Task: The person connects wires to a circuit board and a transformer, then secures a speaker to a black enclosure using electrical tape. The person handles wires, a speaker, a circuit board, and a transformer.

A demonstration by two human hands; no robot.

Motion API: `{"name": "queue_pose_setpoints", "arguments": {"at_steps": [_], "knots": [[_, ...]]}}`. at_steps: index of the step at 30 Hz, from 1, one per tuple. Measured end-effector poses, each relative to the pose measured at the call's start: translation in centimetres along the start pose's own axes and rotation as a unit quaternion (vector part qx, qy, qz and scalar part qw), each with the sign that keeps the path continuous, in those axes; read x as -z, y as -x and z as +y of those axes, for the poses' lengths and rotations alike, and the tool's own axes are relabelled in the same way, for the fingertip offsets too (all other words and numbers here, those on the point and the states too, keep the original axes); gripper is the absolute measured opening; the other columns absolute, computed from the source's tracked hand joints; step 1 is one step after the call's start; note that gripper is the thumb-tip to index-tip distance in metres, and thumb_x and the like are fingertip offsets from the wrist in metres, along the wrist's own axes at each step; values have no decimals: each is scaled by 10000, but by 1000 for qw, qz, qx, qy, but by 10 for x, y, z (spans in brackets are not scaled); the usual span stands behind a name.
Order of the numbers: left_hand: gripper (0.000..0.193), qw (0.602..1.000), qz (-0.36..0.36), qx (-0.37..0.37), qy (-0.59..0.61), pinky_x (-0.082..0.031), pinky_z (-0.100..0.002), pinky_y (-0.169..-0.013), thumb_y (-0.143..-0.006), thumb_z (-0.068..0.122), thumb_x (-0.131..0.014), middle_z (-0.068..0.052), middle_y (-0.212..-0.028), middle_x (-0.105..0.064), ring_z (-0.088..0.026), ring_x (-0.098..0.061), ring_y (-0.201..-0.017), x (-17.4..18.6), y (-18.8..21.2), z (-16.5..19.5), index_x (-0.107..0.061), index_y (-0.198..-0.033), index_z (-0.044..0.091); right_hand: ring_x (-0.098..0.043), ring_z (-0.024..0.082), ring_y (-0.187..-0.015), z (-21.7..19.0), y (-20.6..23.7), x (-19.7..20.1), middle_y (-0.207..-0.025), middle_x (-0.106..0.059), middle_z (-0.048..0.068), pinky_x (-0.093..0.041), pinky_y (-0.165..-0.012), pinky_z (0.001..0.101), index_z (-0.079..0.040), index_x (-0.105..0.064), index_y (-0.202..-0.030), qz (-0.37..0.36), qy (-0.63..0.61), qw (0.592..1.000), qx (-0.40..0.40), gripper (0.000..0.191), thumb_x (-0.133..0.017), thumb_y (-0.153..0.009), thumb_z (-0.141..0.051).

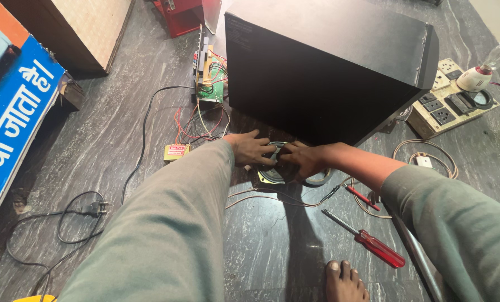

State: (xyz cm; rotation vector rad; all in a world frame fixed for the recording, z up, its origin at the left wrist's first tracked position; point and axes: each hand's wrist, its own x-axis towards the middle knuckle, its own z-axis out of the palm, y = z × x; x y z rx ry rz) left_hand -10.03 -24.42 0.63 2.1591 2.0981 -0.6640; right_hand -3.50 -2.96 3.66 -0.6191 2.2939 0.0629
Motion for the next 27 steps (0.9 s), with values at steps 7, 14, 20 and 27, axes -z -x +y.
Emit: {"name": "queue_pose_setpoints", "arguments": {"at_steps": [7, 14, 20, 27], "knots": [[814, 1000, -13, 0, -6, -434, -578, -1024, -861, 447, -753, -66, -1488, -366, -288, -407, -1371, 1, 4, 2, -316, -1538, 335, -158, 261, -1561, -9, 9, 8, -1610, -254, 29, -445, -1153, 528, -206, -364, -1556, -21, -13, 999, -35, 900, -768, -772, -385], [804, 1000, -23, 10, 12, -437, -514, -1062, -862, 431, -731, -45, -1526, -371, -267, -399, -1391, -1, 4, 1, -331, -1555, 352, -179, 262, -1548, -9, 8, 8, -1586, -285, 26, -443, -1162, 501, -178, -373, -1544, -9, -17, 1000, -11, 894, -764, -768, -389], [781, 998, -13, 23, 54, -407, -501, -1098, -881, 397, -682, -30, -1658, -234, -262, -316, -1469, -8, 8, -1, -313, -1569, 390, -181, 280, -1537, -5, 5, 5, -1559, -298, 50, -439, -1146, 545, -212, -383, -1541, -27, -9, 999, -31, 880, -766, -779, -431], [823, 999, 25, 31, 18, -397, -492, -1098, -915, 535, -591, -38, -1684, -190, -230, -289, -1483, -17, 11, -1, -285, -1581, 162, -199, 285, -1539, 7, -5, -5, -1564, -321, 57, -427, -1163, 531, -162, -397, -1523, 9, -16, 1000, 14, 884, -773, -755, -386]]}}
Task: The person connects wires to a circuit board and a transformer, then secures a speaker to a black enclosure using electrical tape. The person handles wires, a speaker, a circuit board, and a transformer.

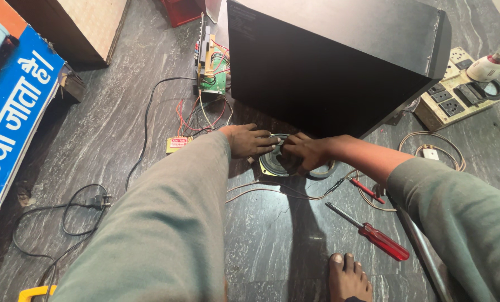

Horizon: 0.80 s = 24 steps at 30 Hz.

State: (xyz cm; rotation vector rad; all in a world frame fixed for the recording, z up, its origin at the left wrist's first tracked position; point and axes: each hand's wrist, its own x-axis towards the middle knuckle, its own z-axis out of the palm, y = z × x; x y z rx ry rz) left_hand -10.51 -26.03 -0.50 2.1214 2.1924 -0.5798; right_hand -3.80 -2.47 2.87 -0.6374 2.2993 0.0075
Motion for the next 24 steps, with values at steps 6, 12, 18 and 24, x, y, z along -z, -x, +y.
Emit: {"name": "queue_pose_setpoints", "arguments": {"at_steps": [6, 12, 18, 24], "knots": [[824, 999, -28, 33, -7, -373, -482, -1115, -902, 502, -643, -41, -1659, -231, -223, -297, -1470, 6, -3, 3, -312, -1561, 136, -144, 279, -1566, 0, 9, -5, -1628, -213, 46, -380, -1195, 506, -165, -223, -1579, -12, 13, 1000, -18, 1062, -825, -741, -416], [672, 990, 0, 75, 123, -441, -426, -1088, -824, 336, -762, -52, -1536, -409, -261, -471, -1371, 16, -5, 0, -485, -1393, 111, -99, 312, -1562, 0, 16, -11, -1705, -19, 98, -293, -1227, 529, -238, -107, -1622, 17, 70, 997, 6, 1111, -802, -778, -440], [507, 891, 87, 281, 346, -533, -455, -981, -875, 138, -694, -227, -1382, -504, -391, -630, -1182, 11, -26, 2, -489, -1319, 5, 13, 288, -1583, 1, 19, -25, -1721, 33, 55, -177, -1239, 571, -236, -45, -1621, 48, 137, 988, 47, 1064, -745, -848, -450], [552, 913, 48, 294, 280, -506, -464, -994, -831, 84, -658, -221, -1351, -545, -395, -592, -1225, -5, -13, -5, -497, -1356, 32, -41, 302, -1571, 3, 23, -19, -1711, 1, 79, -210, -1237, 551, -243, -93, -1623, 89, 158, 983, 35, 957, -692, -899, -422]]}}
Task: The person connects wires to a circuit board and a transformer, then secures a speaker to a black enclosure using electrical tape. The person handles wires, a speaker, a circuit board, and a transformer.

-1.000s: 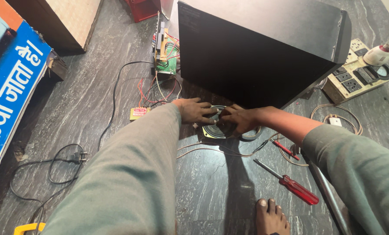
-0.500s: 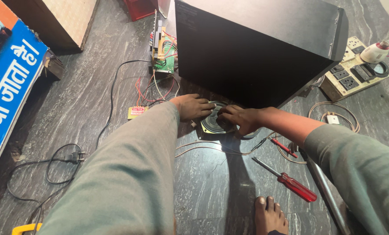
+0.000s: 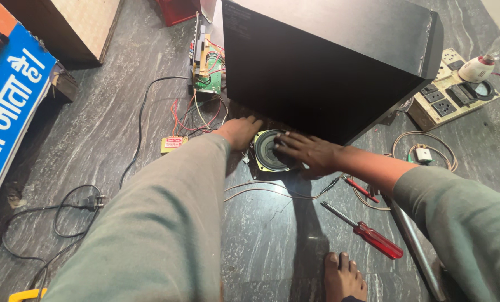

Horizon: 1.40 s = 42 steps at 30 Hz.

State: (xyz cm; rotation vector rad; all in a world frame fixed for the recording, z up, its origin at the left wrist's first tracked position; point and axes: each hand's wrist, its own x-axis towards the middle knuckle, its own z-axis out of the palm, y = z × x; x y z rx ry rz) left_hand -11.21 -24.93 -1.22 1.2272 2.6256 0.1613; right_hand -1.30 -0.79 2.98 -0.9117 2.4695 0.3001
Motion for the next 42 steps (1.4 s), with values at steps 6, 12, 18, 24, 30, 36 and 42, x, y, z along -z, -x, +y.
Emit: {"name": "queue_pose_setpoints", "arguments": {"at_steps": [6, 12, 18, 24, 30, 36, 42], "knots": [[394, 997, 6, -43, -56, -485, -468, -983, -890, 139, -607, -160, -1216, -662, -341, -619, -1184, -12, 12, -21, -595, -1274, 52, -163, 323, -1550, 7, -5, 14, -1711, -41, 79, -363, -1174, 499, -206, -173, -1596, 37, -87, 994, -61, 1006, -771, -827, -457], [238, 982, 61, -78, -160, -449, -417, -955, -830, 206, -643, -61, -1091, -694, -263, -598, -1140, -21, 10, -21, -712, -1041, 121, -278, 373, -1496, -4, -6, 22, -1659, -168, 159, -447, -1115, 477, -124, -322, -1551, 48, -77, 995, -37, 937, -794, -815, -461], [134, 948, 93, -141, -270, -453, -375, -930, -893, 210, -614, -2, -984, -707, -221, -603, -1087, -19, 5, -20, -737, -884, 158, -355, 394, -1442, -15, -7, 28, -1583, -267, 219, -464, -1095, 479, -84, -397, -1501, 29, -80, 992, -94, 886, -775, -832, -526], [153, 934, 131, -178, -280, -453, -373, -942, -875, 208, -610, -31, -995, -682, -229, -600, -1062, -12, 9, -1, -706, -922, 99, -441, 364, -1387, -11, -10, 28, -1532, -349, 190, -489, -1061, 475, -83, -424, -1472, 27, -54, 994, -87, 856, -767, -825, -525], [335, 964, 232, -98, -88, -459, -422, -936, -834, 111, -557, -173, -1156, -613, -326, -595, -1100, -17, 12, 35, -599, -1148, 2, -494, 341, -1349, -3, -2, 26, -1496, -404, 158, -500, -1046, 464, -83, -442, -1449, 64, -55, 994, -70, 803, -770, -814, -448], [624, 955, 221, -109, -164, -362, -483, -1157, -942, 180, -518, -339, -1473, -446, -434, -449, -1388, -38, 11, 53, -396, -1453, -156, -491, 338, -1350, -2, -4, 29, -1507, -397, 162, -498, -1042, 460, -69, -425, -1462, 84, -27, 993, -78, 782, -760, -817, -359], [906, 999, 31, -17, -31, -192, -563, -1206, -950, 479, -564, -420, -1562, -200, -523, -217, -1482, -46, -4, 68, -268, -1483, -191, -486, 332, -1349, -4, 0, 35, -1509, -394, 169, -490, -1029, 464, -58, -415, -1465, 90, -5, 992, -86, 782, -762, -819, -328]]}}
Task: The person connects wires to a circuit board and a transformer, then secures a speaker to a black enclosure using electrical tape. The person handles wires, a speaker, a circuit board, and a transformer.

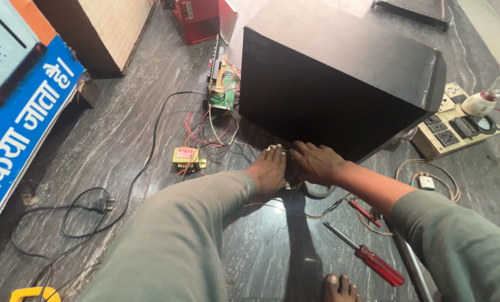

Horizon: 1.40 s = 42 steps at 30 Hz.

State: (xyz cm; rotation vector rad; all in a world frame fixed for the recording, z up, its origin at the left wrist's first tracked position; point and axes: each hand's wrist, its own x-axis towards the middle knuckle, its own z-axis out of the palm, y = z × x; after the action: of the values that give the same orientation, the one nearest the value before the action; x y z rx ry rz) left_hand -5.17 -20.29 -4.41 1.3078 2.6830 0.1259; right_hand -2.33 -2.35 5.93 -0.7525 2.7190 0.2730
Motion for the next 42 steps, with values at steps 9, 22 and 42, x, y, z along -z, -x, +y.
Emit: {"name": "queue_pose_setpoints", "arguments": {"at_steps": [9, 22, 42], "knots": [[855, 994, -105, 3, -10, -113, -655, -1213, -921, 524, -651, -422, -1614, -95, -524, -94, -1540, 3, 8, 28, -381, -1482, -63, -534, 286, -1324, -11, -2, -7, -1461, -476, 113, -505, -1033, 442, -77, -395, -1470, -7, -21, 1000, -4, 755, -726, -851, -353], [846, 973, -177, -67, -133, -166, -827, -1107, -904, 488, -688, -286, -1661, -154, -455, -109, -1561, 16, 11, 8, -323, -1586, 147, -409, 362, -1412, -12, -5, -10, -1566, -310, 199, -496, -1069, 427, -45, -287, -1534, -42, -38, 998, 10, 974, -786, -798, -442], [465, 981, -59, -103, -155, -398, -514, -1033, -892, 311, -616, -208, -1333, -538, -347, -470, -1281, 16, 14, 12, -691, -1213, -16, -235, 334, -1515, -11, 19, -9, -1689, -112, 99, -430, -1116, 524, -165, -255, -1595, -101, 16, 994, 37, 864, -643, -904, -510]]}}
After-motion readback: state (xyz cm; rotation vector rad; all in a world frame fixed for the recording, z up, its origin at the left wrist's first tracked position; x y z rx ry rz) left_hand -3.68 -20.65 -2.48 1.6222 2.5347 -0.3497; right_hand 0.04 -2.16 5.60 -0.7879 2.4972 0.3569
